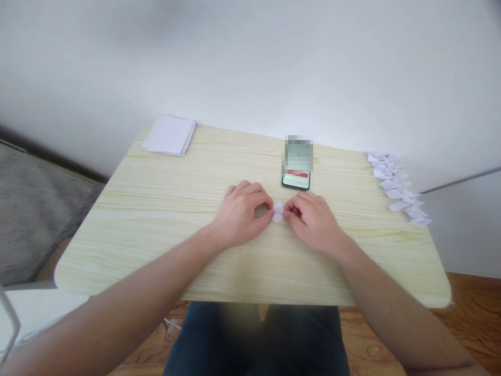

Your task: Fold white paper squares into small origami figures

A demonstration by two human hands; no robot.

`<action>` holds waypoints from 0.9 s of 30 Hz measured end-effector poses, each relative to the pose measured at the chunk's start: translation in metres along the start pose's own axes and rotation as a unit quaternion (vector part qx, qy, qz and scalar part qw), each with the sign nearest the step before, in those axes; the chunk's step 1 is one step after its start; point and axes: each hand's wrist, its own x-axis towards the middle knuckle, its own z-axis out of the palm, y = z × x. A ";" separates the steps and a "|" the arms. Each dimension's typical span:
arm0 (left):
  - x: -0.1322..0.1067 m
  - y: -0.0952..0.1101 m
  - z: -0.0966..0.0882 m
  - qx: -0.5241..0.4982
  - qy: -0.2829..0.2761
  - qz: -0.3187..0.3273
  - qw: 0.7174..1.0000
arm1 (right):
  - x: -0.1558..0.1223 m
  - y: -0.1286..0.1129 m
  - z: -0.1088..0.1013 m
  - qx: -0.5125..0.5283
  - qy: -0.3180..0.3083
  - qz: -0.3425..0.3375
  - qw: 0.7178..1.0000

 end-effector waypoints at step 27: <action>0.003 0.005 0.011 0.036 0.019 -0.016 0.999 | 0.003 -0.003 0.013 -0.064 0.046 0.055 0.995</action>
